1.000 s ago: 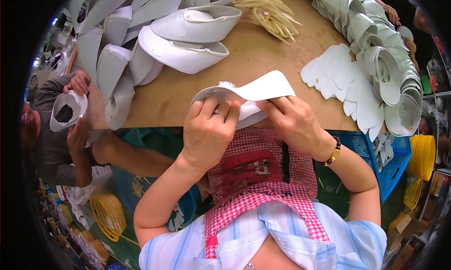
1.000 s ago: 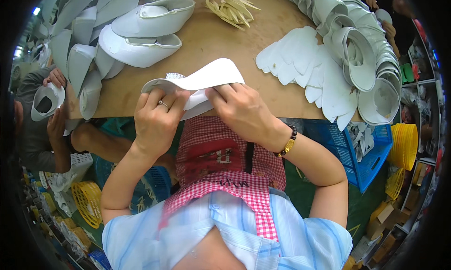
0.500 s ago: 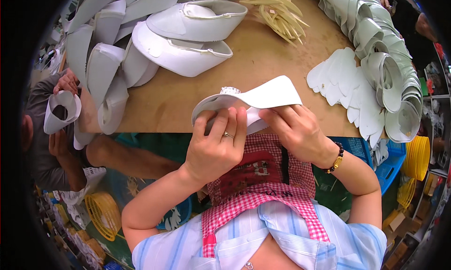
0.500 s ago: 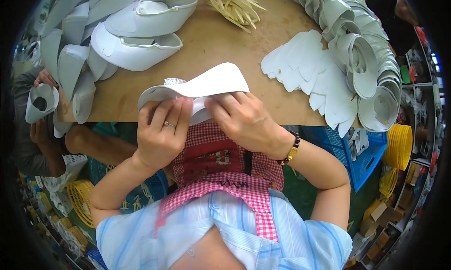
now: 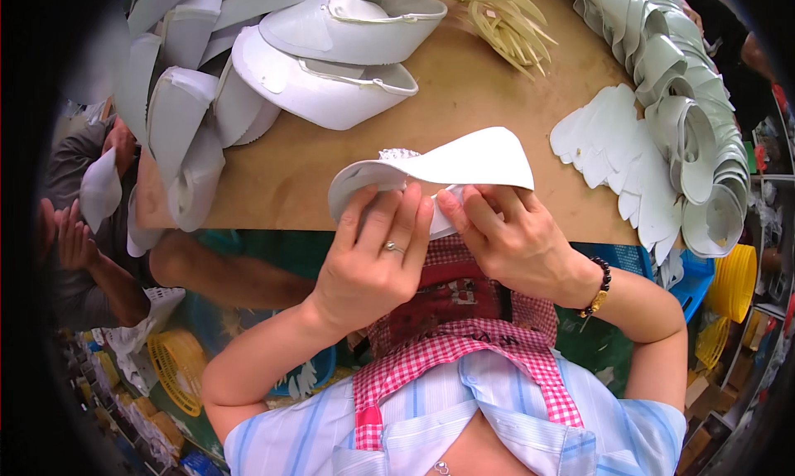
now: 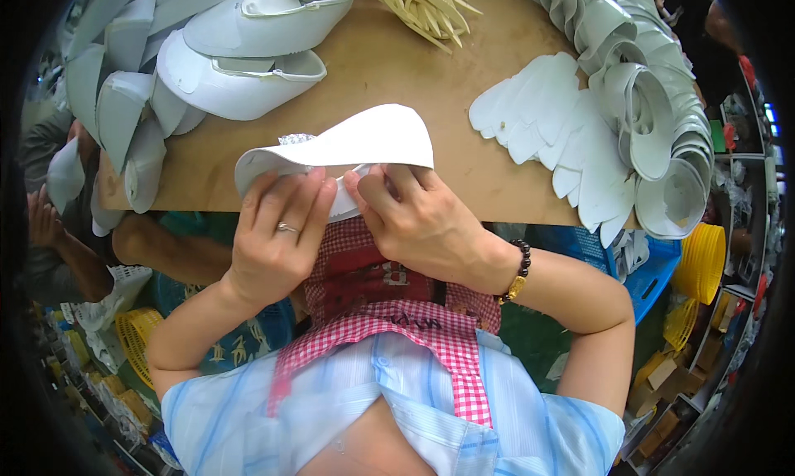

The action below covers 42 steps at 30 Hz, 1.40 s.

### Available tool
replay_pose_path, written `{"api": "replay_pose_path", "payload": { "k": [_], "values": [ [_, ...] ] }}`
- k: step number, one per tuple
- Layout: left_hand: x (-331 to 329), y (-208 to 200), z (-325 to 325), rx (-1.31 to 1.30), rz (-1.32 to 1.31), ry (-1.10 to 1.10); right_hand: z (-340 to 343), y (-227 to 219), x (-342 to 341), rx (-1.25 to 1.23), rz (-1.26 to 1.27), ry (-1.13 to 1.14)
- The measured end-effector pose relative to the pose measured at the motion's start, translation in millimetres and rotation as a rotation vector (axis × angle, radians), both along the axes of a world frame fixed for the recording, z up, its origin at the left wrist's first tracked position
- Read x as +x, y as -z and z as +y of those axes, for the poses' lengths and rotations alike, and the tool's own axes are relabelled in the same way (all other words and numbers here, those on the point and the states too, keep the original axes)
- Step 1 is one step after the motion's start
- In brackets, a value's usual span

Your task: The person assembles shoe components by hand, inserting inner linings and reinforcement pieces into shoe uppers and pressing them firmly into place.

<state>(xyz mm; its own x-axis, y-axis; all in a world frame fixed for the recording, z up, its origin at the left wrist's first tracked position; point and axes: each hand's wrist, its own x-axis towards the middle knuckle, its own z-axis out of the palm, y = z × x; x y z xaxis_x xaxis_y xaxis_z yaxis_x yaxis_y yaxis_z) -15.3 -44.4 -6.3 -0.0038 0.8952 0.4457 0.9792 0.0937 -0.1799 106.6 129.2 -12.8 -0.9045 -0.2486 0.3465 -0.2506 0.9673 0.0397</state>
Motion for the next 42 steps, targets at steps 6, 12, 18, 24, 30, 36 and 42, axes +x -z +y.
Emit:
{"api": "replay_pose_path", "payload": {
  "k": [6,12,18,24,30,36,42],
  "values": [
    [-20,11,-16,0.055,-0.046,0.133,-1,-5,-2,0.128,-0.006,-0.024],
    [-20,13,-19,0.005,0.051,0.175,-7,-11,-3,0.066,-0.081,-0.014],
    [-13,10,-25,-0.034,0.017,0.130,3,-8,5,0.146,-0.037,-0.067],
    [20,2,6,-0.057,0.190,0.016,10,0,12,-0.123,-0.051,0.013],
    [35,-25,19,-0.298,0.545,0.099,19,1,26,-0.473,0.016,0.225],
    [49,-21,27,-0.375,0.575,0.058,3,3,18,-0.096,0.099,0.177],
    [46,-17,37,-0.355,0.609,-0.004,8,-6,16,0.056,-0.009,0.253]
  ]
}}
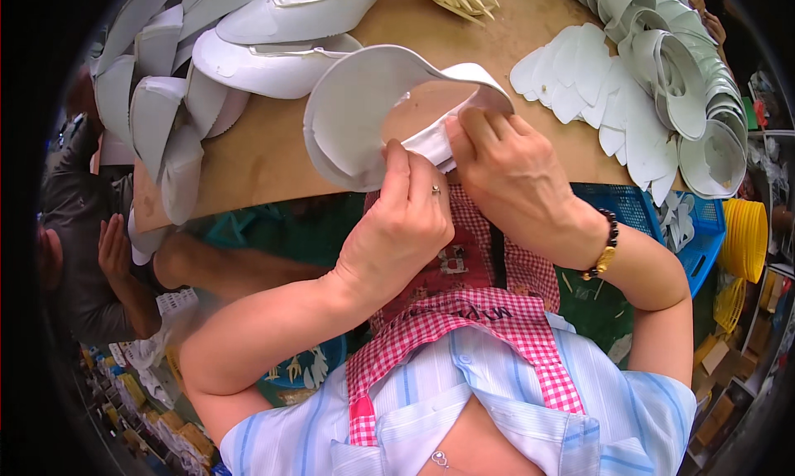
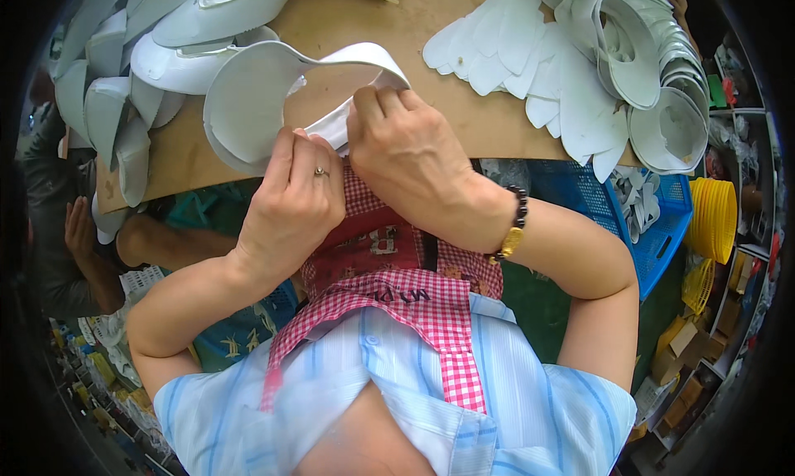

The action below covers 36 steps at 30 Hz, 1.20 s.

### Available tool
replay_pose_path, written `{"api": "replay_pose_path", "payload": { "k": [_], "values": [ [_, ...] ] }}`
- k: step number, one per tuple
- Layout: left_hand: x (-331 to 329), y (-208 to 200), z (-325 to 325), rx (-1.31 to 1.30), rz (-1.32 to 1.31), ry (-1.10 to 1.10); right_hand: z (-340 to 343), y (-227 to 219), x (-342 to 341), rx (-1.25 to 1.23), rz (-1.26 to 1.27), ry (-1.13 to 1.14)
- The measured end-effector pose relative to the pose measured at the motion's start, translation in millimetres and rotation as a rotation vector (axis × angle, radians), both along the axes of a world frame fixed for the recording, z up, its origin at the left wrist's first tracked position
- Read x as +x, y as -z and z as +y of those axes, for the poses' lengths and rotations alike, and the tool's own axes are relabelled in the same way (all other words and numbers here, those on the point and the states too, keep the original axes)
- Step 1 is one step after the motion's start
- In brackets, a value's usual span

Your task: The person assembles shoe components by hand, inserting inner linings and reinforcement pieces into shoe uppers and pressing them firmly into place.

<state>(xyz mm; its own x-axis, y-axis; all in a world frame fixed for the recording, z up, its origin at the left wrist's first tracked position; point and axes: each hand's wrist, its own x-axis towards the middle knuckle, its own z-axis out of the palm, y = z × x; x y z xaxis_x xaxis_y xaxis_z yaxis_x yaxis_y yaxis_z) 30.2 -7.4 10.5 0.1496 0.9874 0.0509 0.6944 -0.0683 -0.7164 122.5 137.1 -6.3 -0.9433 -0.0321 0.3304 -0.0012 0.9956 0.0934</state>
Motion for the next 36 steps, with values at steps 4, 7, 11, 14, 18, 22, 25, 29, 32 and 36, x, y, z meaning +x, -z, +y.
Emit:
{"api": "replay_pose_path", "payload": {
  "k": [4,7,11,14,18,22,25,29,32,36],
  "values": [
    [1,8,5,0.155,-0.102,-0.019,24,-12,4,-0.317,-0.108,-0.037],
    [4,13,10,0.147,-0.154,-0.006,32,-26,2,-0.513,-0.239,-0.001],
    [7,23,5,0.168,-0.182,-0.052,27,-23,4,-0.225,-0.350,-0.082],
    [2,28,4,0.236,-0.199,-0.040,14,-28,4,0.297,-0.316,-0.150],
    [-1,30,2,0.320,-0.337,0.006,20,-37,-1,0.387,-0.403,-0.224],
    [-5,25,0,0.307,-0.445,0.079,40,-32,-5,0.244,-0.279,-0.329],
    [-6,27,0,0.298,-0.444,0.063,42,-27,-6,0.199,-0.273,-0.313],
    [0,25,10,0.361,-0.462,-0.059,36,-33,-16,0.087,-0.357,-0.153],
    [2,26,18,0.332,-0.448,-0.112,40,-27,-14,-0.024,-0.102,-0.244],
    [-3,31,17,0.417,-0.574,-0.087,37,-26,-14,0.056,-0.152,-0.220]
  ]
}}
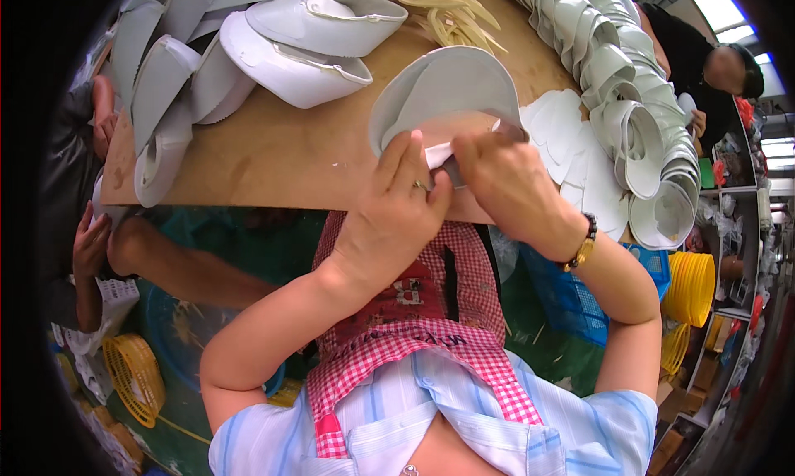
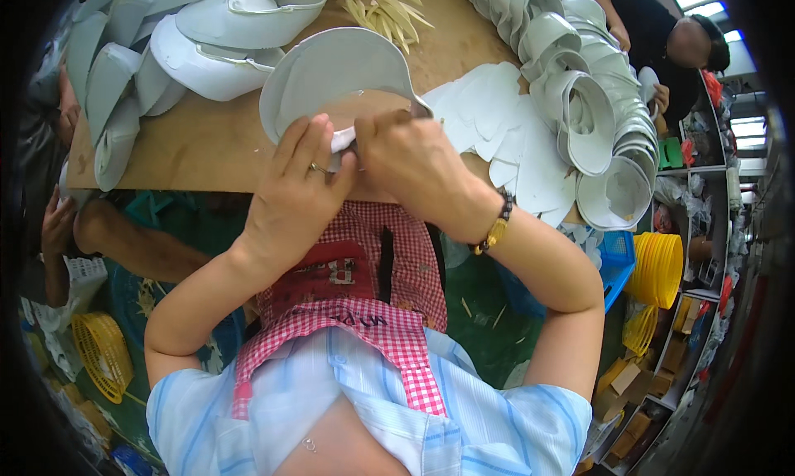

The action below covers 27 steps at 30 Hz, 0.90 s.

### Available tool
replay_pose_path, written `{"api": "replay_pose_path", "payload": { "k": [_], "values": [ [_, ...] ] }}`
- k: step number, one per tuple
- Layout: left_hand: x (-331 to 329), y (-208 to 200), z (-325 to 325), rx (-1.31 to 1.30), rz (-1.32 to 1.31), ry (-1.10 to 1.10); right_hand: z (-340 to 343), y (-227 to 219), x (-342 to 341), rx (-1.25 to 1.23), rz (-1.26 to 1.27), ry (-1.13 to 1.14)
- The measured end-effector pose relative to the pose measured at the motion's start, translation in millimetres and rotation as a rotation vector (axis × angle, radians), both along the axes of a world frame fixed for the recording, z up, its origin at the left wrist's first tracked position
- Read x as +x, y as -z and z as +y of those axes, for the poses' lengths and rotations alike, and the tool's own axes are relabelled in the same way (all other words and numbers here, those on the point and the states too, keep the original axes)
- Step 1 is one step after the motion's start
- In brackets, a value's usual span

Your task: The person assembles shoe components by hand, inserting inner linings and reinforcement pieces into shoe uppers and pressing them firmly into place.

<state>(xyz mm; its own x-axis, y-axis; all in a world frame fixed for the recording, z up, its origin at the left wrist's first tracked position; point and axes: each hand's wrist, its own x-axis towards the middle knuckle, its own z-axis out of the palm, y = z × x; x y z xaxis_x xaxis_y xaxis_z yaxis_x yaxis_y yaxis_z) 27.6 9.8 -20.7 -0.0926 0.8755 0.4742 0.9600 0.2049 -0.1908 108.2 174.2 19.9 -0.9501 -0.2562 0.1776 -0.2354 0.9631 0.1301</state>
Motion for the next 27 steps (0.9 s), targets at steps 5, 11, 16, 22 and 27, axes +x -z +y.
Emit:
{"api": "replay_pose_path", "payload": {
  "k": [5,11,16,22,27],
  "values": [
    [-2,4,0,0.032,-0.134,-0.018,-4,-9,-1,-0.236,-0.057,0.247],
    [-7,-3,7,0.048,-0.099,0.016,2,-3,-10,-0.222,-0.016,0.206],
    [-4,-4,11,0.060,-0.072,-0.029,2,-1,-12,-0.243,0.030,0.217],
    [-4,-5,10,0.020,-0.085,-0.047,-4,-7,-8,-0.237,-0.048,0.226],
    [-6,-2,10,0.021,-0.093,-0.043,-6,-3,-1,-0.223,-0.023,0.196]
  ]
}}
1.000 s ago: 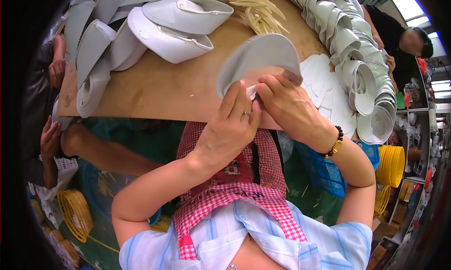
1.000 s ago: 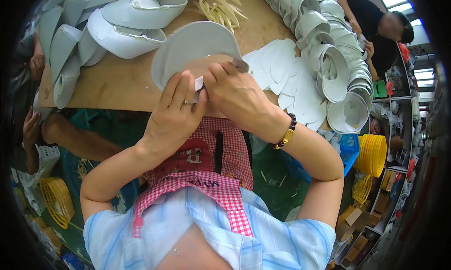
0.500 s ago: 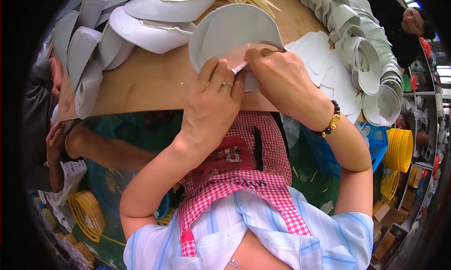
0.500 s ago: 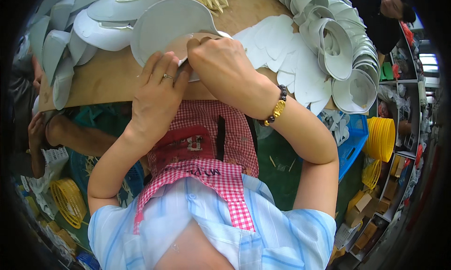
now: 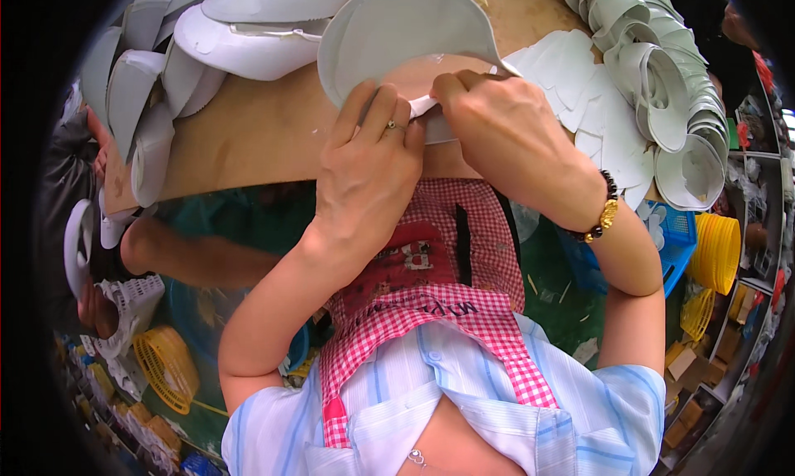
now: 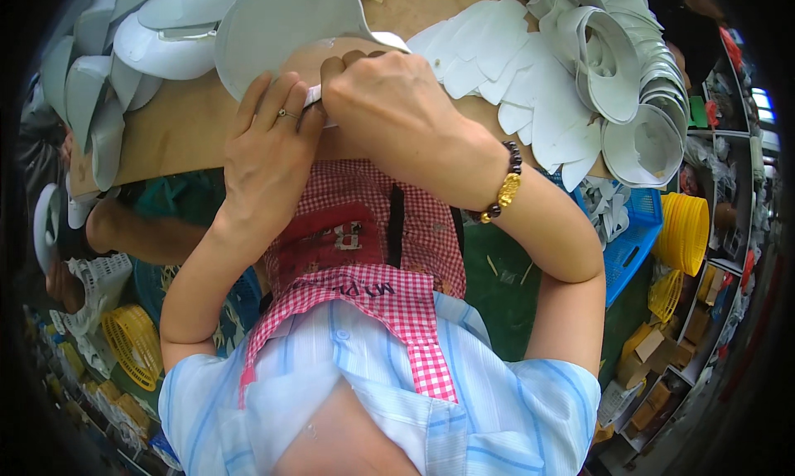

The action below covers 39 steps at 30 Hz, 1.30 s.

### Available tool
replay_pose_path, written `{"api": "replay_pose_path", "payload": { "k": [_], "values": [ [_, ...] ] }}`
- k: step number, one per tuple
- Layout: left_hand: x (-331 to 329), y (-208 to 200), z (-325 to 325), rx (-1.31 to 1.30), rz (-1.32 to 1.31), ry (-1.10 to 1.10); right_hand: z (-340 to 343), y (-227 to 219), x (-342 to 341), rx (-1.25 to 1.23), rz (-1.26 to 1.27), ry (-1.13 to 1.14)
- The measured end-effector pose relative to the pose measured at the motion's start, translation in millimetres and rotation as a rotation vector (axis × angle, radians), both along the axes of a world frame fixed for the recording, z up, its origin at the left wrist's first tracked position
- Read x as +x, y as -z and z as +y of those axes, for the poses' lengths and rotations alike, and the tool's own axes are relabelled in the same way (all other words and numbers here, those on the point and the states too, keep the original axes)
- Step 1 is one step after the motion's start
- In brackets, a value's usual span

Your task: The person assembles shoe components by hand, inserting inner linings and reinforcement pieces into shoe uppers and pressing them firmly into place.

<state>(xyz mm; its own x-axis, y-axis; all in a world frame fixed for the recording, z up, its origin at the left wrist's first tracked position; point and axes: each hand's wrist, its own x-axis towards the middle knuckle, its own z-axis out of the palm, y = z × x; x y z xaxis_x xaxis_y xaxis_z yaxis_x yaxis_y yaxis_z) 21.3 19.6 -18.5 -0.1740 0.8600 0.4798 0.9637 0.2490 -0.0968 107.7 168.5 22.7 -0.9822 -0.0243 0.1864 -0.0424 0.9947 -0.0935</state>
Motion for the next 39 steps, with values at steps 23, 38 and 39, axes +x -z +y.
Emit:
{"api": "replay_pose_path", "payload": {
  "k": [23,38,39],
  "values": [
    [1,-4,1,-0.002,0.018,0.007,0,0,-12,-0.048,0.054,0.047],
    [5,-2,0,-0.063,0.057,-0.028,4,5,-5,-0.081,-0.011,0.015],
    [6,-4,0,-0.078,0.063,-0.033,4,7,-3,-0.076,-0.044,0.006]
  ]
}}
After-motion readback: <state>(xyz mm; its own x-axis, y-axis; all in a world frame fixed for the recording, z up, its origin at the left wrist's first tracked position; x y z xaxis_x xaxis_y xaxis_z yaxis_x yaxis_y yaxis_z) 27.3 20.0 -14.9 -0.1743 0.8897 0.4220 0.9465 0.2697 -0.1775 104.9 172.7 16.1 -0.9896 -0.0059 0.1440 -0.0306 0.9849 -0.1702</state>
